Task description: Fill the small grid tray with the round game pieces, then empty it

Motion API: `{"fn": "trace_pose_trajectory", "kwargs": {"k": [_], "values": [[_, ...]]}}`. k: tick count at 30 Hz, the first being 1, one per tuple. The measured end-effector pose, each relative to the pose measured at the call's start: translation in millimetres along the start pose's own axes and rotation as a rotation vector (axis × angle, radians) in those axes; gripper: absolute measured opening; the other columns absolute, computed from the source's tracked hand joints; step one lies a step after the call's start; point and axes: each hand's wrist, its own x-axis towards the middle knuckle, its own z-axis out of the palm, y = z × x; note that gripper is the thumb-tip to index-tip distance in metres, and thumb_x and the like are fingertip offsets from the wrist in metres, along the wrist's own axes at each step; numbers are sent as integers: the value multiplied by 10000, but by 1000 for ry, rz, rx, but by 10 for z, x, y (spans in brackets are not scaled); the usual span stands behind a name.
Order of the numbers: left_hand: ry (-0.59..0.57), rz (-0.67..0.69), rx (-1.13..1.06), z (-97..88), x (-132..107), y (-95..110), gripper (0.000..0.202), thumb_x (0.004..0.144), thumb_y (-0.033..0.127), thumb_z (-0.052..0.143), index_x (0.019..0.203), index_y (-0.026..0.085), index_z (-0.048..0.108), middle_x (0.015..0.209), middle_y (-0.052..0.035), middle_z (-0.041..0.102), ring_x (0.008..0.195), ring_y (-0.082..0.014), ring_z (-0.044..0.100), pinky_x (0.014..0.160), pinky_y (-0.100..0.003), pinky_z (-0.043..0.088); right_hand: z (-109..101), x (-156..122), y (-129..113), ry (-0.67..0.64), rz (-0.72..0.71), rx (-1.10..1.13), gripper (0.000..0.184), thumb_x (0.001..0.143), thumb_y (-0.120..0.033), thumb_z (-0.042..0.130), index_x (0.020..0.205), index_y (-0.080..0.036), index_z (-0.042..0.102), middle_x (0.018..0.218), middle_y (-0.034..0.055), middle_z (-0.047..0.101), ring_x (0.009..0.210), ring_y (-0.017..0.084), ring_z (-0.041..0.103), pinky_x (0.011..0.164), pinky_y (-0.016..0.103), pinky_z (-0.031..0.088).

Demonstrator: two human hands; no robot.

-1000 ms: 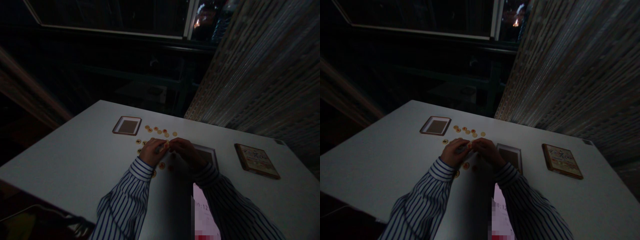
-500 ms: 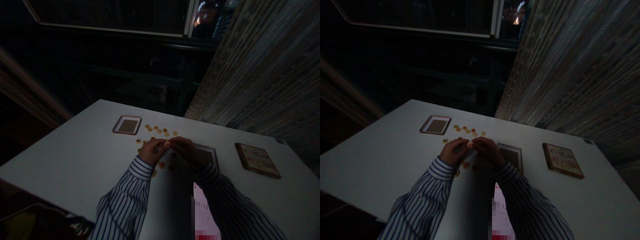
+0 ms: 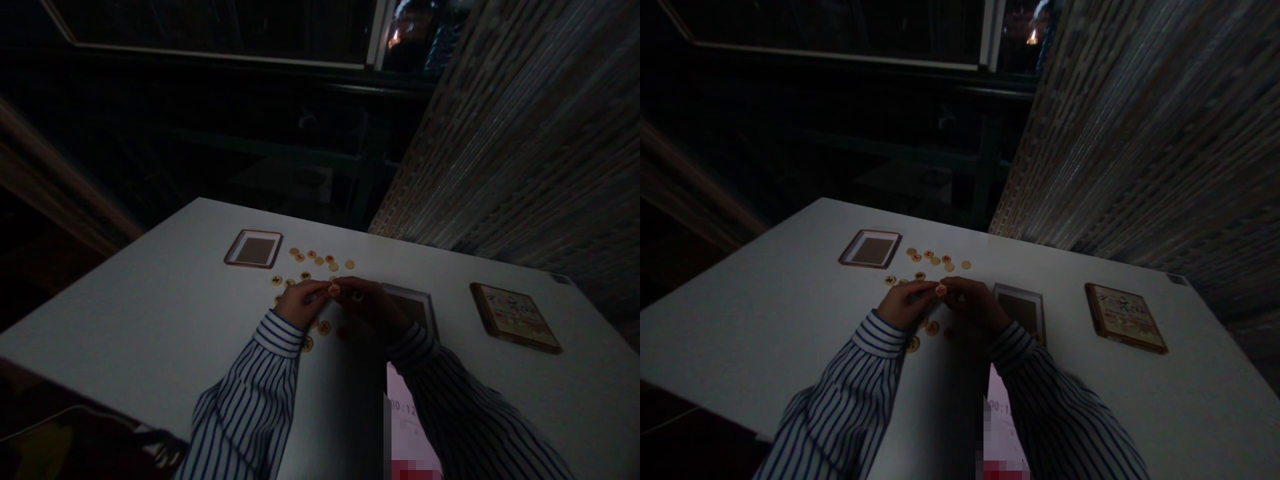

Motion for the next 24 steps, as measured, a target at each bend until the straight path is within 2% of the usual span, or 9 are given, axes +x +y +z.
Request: {"fn": "trace_pose_trajectory", "kwargs": {"k": [6, 9, 12, 17, 24], "values": [[7, -70, 70, -9, -14, -1, 242, 775, 211, 494, 944, 177, 664, 893, -41, 700, 802, -154, 641, 751, -269, 504, -16, 27, -59, -114, -99, -314, 220, 855, -311, 457, 918, -194, 633, 790, 29, 657, 680, 119, 556, 636, 243, 406], [50, -56, 185, -17, 4, -58, 249, 763, 171, 478, 931, 173, 661, 891, -47, 694, 810, -159, 632, 757, -284, 498, -28, 41, -60, -184, -95, -530, 185, 828, -294, 488, 875, -189, 632, 753, 28, 651, 682, 125, 560, 631, 243, 364], [71, -33, 346, -19, 26, -125, 232, 747, 178, 503, 915, 167, 663, 872, -73, 685, 811, -184, 622, 762, -320, 490, -17, 24, -4, -215, -89, -696, 168, 808, -297, 510, 878, -209, 635, 812, 31, 648, 744, 141, 559, 642, 257, 320], [-10, 0, 516, 3, 37, -155, 199, 742, 225, 543, 895, 190, 665, 872, -74, 680, 868, -217, 597, 806, -365, 459, 8, -11, 55, -268, -86, -783, 217, 841, -341, 456, 899, -230, 633, 860, 27, 618, 811, 151, 531, 665, 276, 283], [-129, 5, 602, 36, 44, -137, 239, 744, 268, 544, 951, 204, 644, 939, -57, 677, 924, -232, 563, 846, -399, 406, -17, -15, -42, -363, -46, -828, 218, 835, -350, 470, 890, -223, 639, 932, 47, 584, 866, 162, 506, 712, 294, 282]]}}
